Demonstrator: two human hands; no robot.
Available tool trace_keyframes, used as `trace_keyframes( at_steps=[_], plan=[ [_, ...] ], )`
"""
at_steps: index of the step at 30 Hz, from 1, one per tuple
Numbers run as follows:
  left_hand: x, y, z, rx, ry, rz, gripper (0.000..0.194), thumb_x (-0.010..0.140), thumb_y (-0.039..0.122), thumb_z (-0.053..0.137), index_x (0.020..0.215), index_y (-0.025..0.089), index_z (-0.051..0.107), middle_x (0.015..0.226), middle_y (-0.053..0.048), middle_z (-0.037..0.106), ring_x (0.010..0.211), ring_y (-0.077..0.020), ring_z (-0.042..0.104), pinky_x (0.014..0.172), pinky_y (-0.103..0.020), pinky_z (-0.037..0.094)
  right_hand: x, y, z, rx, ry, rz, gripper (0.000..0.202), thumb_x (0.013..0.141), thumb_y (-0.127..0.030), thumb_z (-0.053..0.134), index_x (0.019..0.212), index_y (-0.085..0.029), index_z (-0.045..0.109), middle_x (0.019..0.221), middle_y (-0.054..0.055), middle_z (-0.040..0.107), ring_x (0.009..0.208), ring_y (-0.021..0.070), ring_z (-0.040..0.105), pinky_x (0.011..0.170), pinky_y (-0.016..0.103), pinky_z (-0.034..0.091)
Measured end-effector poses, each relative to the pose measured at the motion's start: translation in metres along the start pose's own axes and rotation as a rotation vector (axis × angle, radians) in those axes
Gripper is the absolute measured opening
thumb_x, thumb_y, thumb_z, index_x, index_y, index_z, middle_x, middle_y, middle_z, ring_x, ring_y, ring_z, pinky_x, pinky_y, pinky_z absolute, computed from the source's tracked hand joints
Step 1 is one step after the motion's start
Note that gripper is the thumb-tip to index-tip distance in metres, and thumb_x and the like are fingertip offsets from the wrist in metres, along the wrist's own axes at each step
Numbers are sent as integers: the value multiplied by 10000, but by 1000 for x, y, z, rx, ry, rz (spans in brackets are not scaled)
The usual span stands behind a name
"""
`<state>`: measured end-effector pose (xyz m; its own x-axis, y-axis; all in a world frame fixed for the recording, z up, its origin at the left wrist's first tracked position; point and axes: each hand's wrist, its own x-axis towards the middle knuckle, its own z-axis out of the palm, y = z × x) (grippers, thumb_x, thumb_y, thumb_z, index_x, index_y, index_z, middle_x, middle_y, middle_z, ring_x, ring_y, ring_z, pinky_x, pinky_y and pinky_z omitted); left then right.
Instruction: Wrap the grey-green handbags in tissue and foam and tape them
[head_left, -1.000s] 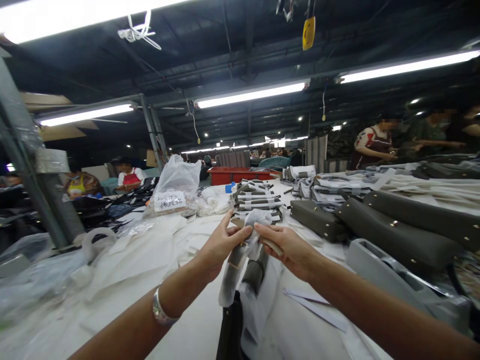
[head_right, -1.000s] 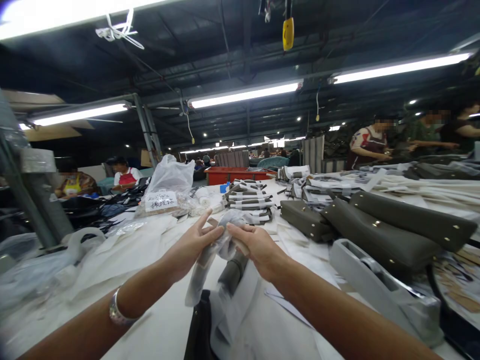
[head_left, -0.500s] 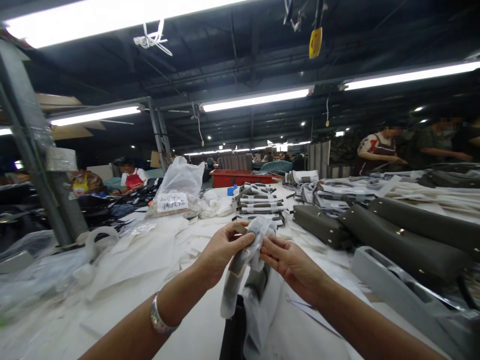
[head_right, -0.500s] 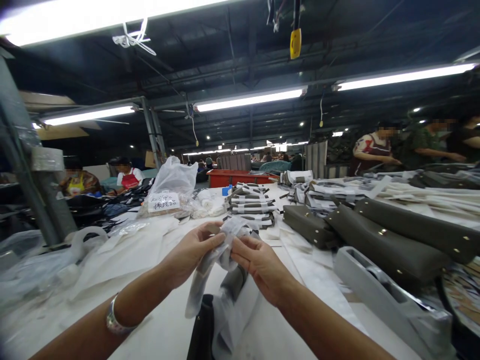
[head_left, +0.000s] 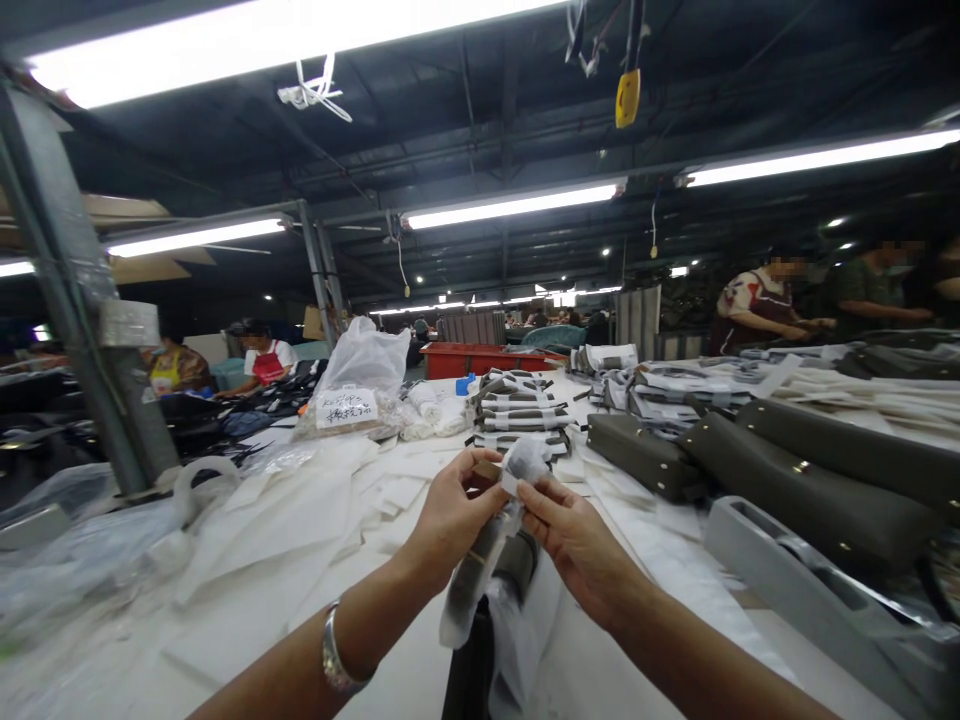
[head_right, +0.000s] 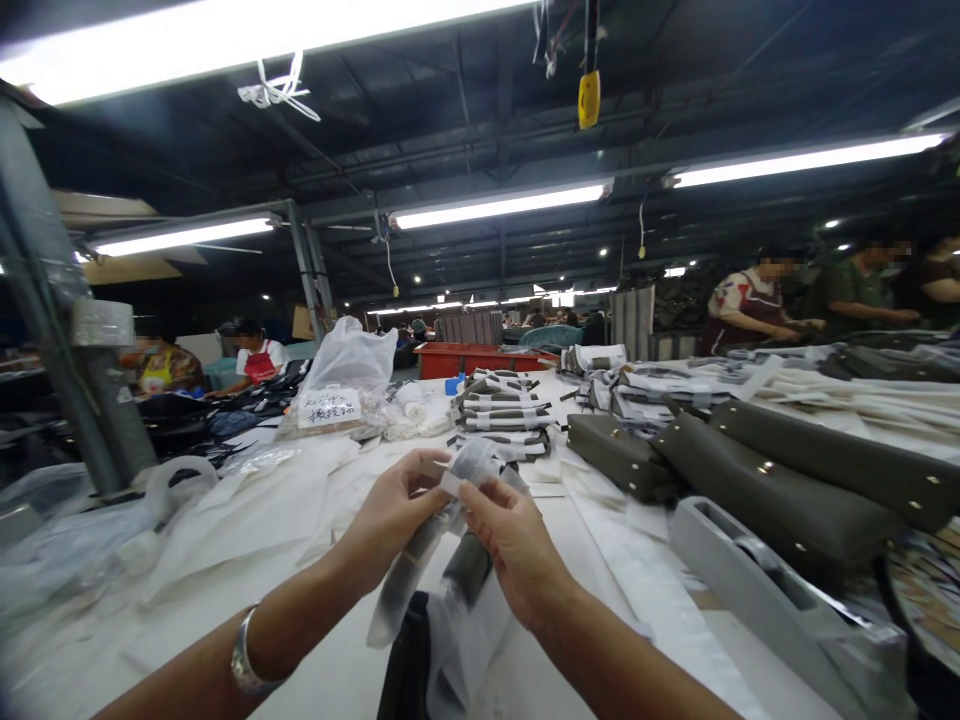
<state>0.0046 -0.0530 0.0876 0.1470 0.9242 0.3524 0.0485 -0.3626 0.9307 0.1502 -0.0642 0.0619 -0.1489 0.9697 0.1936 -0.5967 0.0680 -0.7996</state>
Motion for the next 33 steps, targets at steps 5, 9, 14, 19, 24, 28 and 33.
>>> trace_keyframes(
  at_steps=[5, 9, 14, 19, 24, 28, 33],
  plan=[
    [-1, 2, -1, 40, 21, 66, 292, 755, 349, 752, 950, 153, 659, 856, -50, 690, 801, -193, 643, 715, -278, 488, 5, 11, -3, -7, 1, -35, 348, 736, -368, 838, 1025, -197, 741, 1090, 53, 721, 990, 181, 652, 873, 249, 519],
    [-6, 10, -2, 96, 28, 86, 262, 801, 395, 711, 927, 165, 703, 867, -48, 711, 823, -207, 653, 723, -277, 495, 5, 16, 0, -56, 26, -82, 393, 767, -441, 801, 1081, -217, 727, 1132, 58, 712, 1048, 205, 638, 913, 289, 505],
    [-10, 18, -7, 155, -16, 99, 295, 841, 448, 659, 912, 167, 717, 871, -49, 724, 851, -233, 668, 731, -285, 503, 5, 22, 2, -93, 64, -133, 430, 776, -499, 769, 1087, -206, 714, 1065, 75, 719, 945, 222, 651, 842, 326, 514],
    [-5, 13, -14, 318, -45, 105, 269, 848, 429, 652, 918, 186, 746, 826, -36, 746, 786, -231, 690, 693, -286, 510, 6, 31, 3, -163, 148, -177, 432, 760, -524, 771, 1015, -182, 699, 917, 63, 700, 811, 197, 617, 734, 305, 496],
    [-3, 22, -24, 645, -12, 229, 190, 840, 309, 632, 942, 273, 787, 876, -19, 777, 814, -251, 711, 735, -308, 487, 11, 44, 11, -150, 202, -182, 421, 757, -513, 785, 996, -183, 681, 879, 41, 681, 808, 187, 603, 721, 288, 483],
    [-7, 32, -24, 917, 161, 377, 182, 788, 237, 655, 895, 278, 796, 825, -79, 775, 729, -289, 707, 712, -346, 465, 18, 50, 25, -44, 174, -219, 398, 767, -471, 793, 995, -171, 666, 890, 39, 679, 822, 182, 604, 747, 287, 490],
    [-19, 20, -12, 1127, 257, 525, 264, 882, 244, 547, 1035, 221, 761, 889, -111, 774, 747, -274, 726, 682, -326, 526, 19, 51, 30, -20, 158, -273, 364, 769, -454, 792, 959, -174, 657, 856, 27, 675, 832, 184, 606, 759, 287, 498]
  ],
)
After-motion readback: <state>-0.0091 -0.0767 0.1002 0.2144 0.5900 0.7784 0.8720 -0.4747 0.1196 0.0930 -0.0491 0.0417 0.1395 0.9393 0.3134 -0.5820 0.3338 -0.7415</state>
